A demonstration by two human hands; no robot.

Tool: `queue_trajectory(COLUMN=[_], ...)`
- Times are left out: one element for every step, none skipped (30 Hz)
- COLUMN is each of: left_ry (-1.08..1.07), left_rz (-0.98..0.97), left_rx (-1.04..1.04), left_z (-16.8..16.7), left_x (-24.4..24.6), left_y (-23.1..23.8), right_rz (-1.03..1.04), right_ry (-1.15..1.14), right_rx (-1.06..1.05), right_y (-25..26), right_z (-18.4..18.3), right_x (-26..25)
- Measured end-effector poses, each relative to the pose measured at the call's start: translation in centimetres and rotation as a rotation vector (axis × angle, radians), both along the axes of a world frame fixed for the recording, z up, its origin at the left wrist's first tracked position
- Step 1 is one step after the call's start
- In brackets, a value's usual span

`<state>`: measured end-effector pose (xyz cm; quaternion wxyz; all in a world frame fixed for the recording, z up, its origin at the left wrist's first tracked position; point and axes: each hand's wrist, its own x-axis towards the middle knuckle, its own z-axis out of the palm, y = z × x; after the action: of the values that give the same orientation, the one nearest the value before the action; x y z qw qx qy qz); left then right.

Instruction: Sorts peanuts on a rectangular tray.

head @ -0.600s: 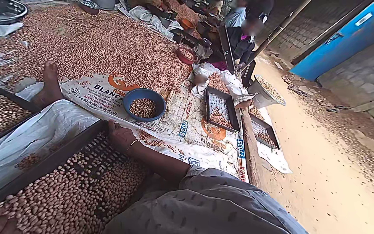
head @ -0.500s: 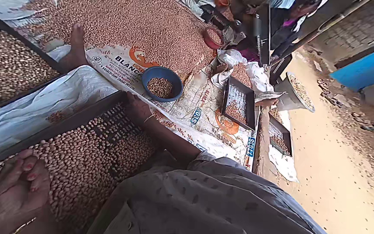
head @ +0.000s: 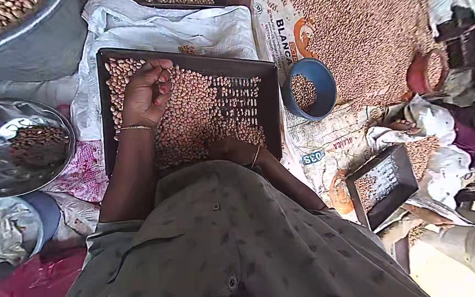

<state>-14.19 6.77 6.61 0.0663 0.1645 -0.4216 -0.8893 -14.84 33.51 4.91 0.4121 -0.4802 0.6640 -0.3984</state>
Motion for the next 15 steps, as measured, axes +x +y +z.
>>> queue_trajectory(left_ry=[-0.005,-0.006,-0.004,0.003,0.012,0.016,0.018,0.017,0.014,0.014,0.016,0.020,0.021,0.017,0.010], left_rz=[0.002,0.001,-0.003,-0.009,-0.018,-0.023,-0.023,-0.024,-0.021,-0.022,-0.022,-0.023,-0.024,-0.022,-0.015], left_rx=[-0.002,0.003,0.010,0.018,0.028,0.034,0.037,0.035,0.036,0.036,0.039,0.040,0.036,0.038,0.042], left_z=[0.0,-0.1,-0.2,-0.2,-0.2,-0.2,-0.1,-0.1,0.0,0.0,0.0,0.0,0.0,-0.1,-0.2], left_x=[0.0,-0.1,-0.2,-0.2,-0.3,-0.3,-0.4,-0.3,-0.3,-0.3,-0.3,-0.3,-0.3,-0.3,-0.4], left_y=[-0.1,-0.1,-0.1,-0.1,-0.1,0.0,0.1,0.2,0.3,0.3,0.3,0.3,0.2,0.1,0.1], right_rz=[-0.032,-0.088,-0.160,-0.241,-0.334,-0.421,-0.508,-0.576,-0.621,-0.640,-0.626,-0.571,-0.473,-0.355,-0.234], right_ry=[-0.032,-0.045,-0.044,-0.023,0.018,0.074,0.139,0.198,0.253,0.309,0.365,0.427,0.475,0.519,0.569], right_rx=[0.062,0.149,0.232,0.277,0.286,0.252,0.204,0.146,0.086,0.014,-0.061,-0.145,-0.222,-0.261,-0.253], right_y=[0.8,2.0,3.3,4.5,5.6,6.4,6.8,6.9,6.5,5.6,4.2,2.2,0.0,-2.3,-4.4], right_z=[-0.1,0.1,0.4,0.7,1.0,1.2,1.3,1.4,1.6,1.5,1.4,1.2,0.9,0.4,-0.1], right_x=[-0.4,-1.3,-2.3,-3.2,-4.1,-4.9,-5.6,-6.1,-6.5,-6.7,-6.8,-6.6,-6.0,-5.1,-3.9])
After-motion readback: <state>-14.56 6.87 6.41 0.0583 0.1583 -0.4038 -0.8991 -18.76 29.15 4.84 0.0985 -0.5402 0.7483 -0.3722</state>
